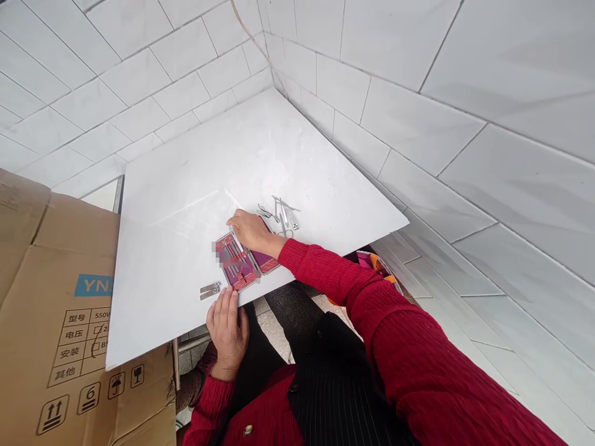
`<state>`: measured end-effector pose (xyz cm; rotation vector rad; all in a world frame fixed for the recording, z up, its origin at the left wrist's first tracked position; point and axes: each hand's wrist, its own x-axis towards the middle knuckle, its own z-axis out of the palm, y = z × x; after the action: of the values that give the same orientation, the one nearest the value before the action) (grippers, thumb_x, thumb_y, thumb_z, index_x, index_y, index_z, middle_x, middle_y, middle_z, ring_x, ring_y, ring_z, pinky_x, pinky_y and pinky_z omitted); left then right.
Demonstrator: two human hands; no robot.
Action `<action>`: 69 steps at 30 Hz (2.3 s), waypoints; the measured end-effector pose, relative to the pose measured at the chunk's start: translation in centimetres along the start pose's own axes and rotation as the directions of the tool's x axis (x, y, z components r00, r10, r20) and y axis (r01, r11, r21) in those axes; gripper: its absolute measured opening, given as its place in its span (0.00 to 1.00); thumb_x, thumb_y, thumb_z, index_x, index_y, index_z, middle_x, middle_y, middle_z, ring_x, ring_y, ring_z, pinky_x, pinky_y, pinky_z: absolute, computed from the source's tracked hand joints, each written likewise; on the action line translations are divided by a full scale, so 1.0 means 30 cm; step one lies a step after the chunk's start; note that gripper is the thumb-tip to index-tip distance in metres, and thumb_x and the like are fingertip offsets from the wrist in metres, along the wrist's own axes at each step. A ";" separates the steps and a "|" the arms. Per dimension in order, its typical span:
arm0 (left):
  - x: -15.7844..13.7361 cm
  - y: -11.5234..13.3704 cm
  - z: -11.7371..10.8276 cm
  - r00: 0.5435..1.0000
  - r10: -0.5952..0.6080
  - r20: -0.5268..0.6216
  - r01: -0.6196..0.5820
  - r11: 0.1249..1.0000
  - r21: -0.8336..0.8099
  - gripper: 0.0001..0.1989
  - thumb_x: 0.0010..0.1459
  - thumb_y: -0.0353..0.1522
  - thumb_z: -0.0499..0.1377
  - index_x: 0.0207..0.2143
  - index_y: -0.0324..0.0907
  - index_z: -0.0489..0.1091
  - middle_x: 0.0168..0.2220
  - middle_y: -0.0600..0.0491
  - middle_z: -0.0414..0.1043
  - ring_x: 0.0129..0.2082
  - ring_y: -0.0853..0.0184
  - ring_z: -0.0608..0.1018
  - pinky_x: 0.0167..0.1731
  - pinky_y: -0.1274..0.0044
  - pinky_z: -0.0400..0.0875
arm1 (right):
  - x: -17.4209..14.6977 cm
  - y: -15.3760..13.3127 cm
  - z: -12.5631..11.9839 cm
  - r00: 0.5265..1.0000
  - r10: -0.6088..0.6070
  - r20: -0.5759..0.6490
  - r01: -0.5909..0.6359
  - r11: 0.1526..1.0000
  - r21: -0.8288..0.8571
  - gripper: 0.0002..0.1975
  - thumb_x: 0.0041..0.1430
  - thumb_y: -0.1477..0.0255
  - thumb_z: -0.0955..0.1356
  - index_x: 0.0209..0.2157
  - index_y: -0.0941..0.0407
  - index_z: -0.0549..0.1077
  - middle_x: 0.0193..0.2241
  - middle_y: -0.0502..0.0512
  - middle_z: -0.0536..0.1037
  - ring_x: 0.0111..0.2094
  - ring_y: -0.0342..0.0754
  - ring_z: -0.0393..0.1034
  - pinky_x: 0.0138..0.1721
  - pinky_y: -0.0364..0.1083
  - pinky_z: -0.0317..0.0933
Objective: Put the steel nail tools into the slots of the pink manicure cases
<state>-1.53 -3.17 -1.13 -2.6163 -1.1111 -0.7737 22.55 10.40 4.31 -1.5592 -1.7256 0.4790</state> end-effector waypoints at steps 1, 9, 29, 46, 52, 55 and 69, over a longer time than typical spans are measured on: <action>0.000 0.000 0.000 1.000 -0.001 0.001 0.001 1.000 -0.003 0.35 0.68 0.24 0.53 0.74 0.43 0.49 0.65 0.40 0.69 0.68 0.56 0.68 0.65 0.60 0.60 | -0.002 -0.002 -0.004 1.000 -0.004 0.003 0.004 1.000 -0.011 0.18 0.69 0.81 0.61 0.50 0.59 0.80 0.45 0.57 0.78 0.41 0.47 0.72 0.43 0.44 0.61; 0.003 0.001 0.001 1.000 0.005 -0.015 -0.005 1.000 -0.004 0.33 0.68 0.23 0.53 0.73 0.41 0.52 0.64 0.39 0.69 0.69 0.56 0.67 0.66 0.60 0.58 | -0.013 -0.031 -0.027 0.996 -0.003 0.088 0.012 0.995 -0.104 0.18 0.69 0.81 0.61 0.41 0.58 0.82 0.43 0.56 0.77 0.37 0.46 0.70 0.37 0.44 0.57; 0.008 0.007 -0.004 1.000 0.015 -0.012 -0.015 1.000 0.017 0.34 0.66 0.22 0.55 0.73 0.39 0.52 0.63 0.37 0.70 0.67 0.55 0.69 0.64 0.61 0.59 | -0.047 -0.057 -0.053 0.981 -0.032 0.191 0.085 0.956 -0.281 0.19 0.69 0.80 0.59 0.41 0.59 0.82 0.45 0.58 0.77 0.34 0.47 0.68 0.31 0.46 0.49; -0.011 0.007 0.002 1.000 -0.003 -0.016 0.003 0.999 -0.038 0.33 0.67 0.23 0.52 0.73 0.40 0.53 0.65 0.39 0.69 0.67 0.55 0.70 0.64 0.61 0.58 | -0.109 -0.234 -0.054 0.895 -0.241 0.375 0.318 0.935 -0.158 0.12 0.69 0.74 0.66 0.37 0.59 0.81 0.40 0.56 0.80 0.37 0.47 0.70 0.32 0.45 0.49; -0.031 -0.001 0.021 0.999 -0.008 -0.044 0.007 1.000 -0.029 0.28 0.66 0.23 0.54 0.68 0.38 0.62 0.61 0.39 0.73 0.64 0.55 0.73 0.64 0.61 0.59 | -0.149 -0.372 0.030 0.736 -0.296 0.609 0.533 0.808 -0.250 0.10 0.68 0.73 0.67 0.37 0.60 0.81 0.41 0.61 0.81 0.39 0.50 0.74 0.31 0.45 0.51; -0.040 -0.006 0.030 0.999 -0.008 -0.040 0.006 0.999 -0.034 0.25 0.65 0.24 0.54 0.65 0.37 0.66 0.59 0.39 0.75 0.62 0.55 0.74 0.64 0.60 0.60 | -0.151 -0.397 0.072 0.724 -0.279 0.631 0.568 0.760 -0.316 0.09 0.68 0.77 0.66 0.39 0.63 0.80 0.41 0.65 0.81 0.42 0.53 0.76 0.33 0.45 0.56; -0.039 -0.005 0.039 0.999 -0.031 -0.011 0.029 0.993 -0.116 0.15 0.66 0.26 0.53 0.50 0.41 0.76 0.42 0.44 0.79 0.46 0.57 0.78 0.59 0.60 0.63 | -0.147 -0.494 0.138 0.581 -0.288 0.761 0.711 0.635 -0.303 0.11 0.64 0.85 0.65 0.41 0.67 0.80 0.40 0.72 0.83 0.45 0.57 0.78 0.43 0.51 0.67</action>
<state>-1.87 -3.35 -2.76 -2.6898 -1.1374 -0.8853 9.33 4.20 10.89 -1.1578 -3.0258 0.1606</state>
